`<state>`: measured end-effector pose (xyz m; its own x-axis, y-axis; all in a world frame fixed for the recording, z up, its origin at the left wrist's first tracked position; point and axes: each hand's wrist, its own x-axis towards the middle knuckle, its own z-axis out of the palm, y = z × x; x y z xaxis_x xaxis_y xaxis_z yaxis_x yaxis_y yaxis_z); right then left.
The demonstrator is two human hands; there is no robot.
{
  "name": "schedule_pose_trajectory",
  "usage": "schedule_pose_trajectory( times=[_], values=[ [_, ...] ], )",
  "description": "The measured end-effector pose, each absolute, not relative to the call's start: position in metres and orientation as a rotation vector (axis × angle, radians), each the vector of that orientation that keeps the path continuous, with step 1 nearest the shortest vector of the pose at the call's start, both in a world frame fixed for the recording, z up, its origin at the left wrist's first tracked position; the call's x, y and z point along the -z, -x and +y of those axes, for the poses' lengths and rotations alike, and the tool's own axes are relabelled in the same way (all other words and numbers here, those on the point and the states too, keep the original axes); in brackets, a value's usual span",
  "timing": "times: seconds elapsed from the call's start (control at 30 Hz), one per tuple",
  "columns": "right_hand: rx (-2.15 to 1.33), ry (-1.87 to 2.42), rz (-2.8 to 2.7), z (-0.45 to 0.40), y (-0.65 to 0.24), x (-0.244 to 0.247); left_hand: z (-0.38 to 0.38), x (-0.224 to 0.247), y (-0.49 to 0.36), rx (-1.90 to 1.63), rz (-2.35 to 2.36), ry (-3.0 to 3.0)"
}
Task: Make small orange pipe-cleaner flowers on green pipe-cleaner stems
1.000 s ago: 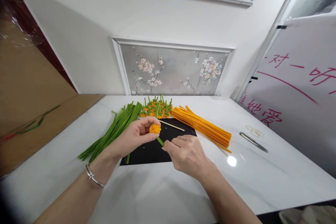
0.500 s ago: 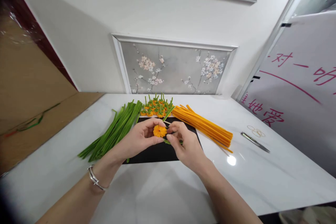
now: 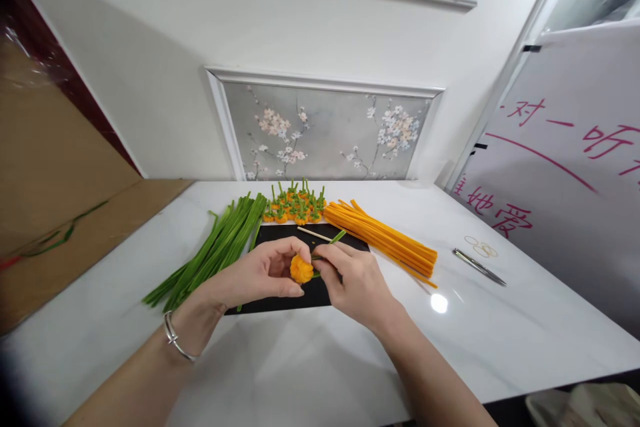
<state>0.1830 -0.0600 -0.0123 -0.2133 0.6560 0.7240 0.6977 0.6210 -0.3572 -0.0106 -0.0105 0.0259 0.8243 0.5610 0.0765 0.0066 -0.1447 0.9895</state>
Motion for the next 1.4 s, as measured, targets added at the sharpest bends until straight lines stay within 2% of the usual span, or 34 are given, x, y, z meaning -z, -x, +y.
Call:
schedule_pose_trajectory(
  times=[0.13, 0.33, 0.63, 0.9, 1.4],
  values=[
    [0.279, 1.112, -1.94, -0.059, -0.181, 0.016, -0.016, -0.024, 0.002, -0.62, 0.606, -1.824],
    [0.245, 1.147, -2.023, -0.062, -0.18, 0.017, -0.016, -0.018, -0.002, -0.857, 0.699, -1.886],
    [0.655, 1.21, -2.004, -0.058, -0.178, 0.022, -0.011, -0.023, 0.0, -0.787, 0.658, -1.747],
    [0.867, 1.145, -1.933, -0.058, -0.176, 0.017, -0.009, -0.01, -0.001, -0.879, 0.708, -1.97],
    [0.849, 1.109, -1.799, -0.059, -0.171, 0.011, -0.01, -0.009, -0.004, -0.919, 0.552, -1.821]
  ],
)
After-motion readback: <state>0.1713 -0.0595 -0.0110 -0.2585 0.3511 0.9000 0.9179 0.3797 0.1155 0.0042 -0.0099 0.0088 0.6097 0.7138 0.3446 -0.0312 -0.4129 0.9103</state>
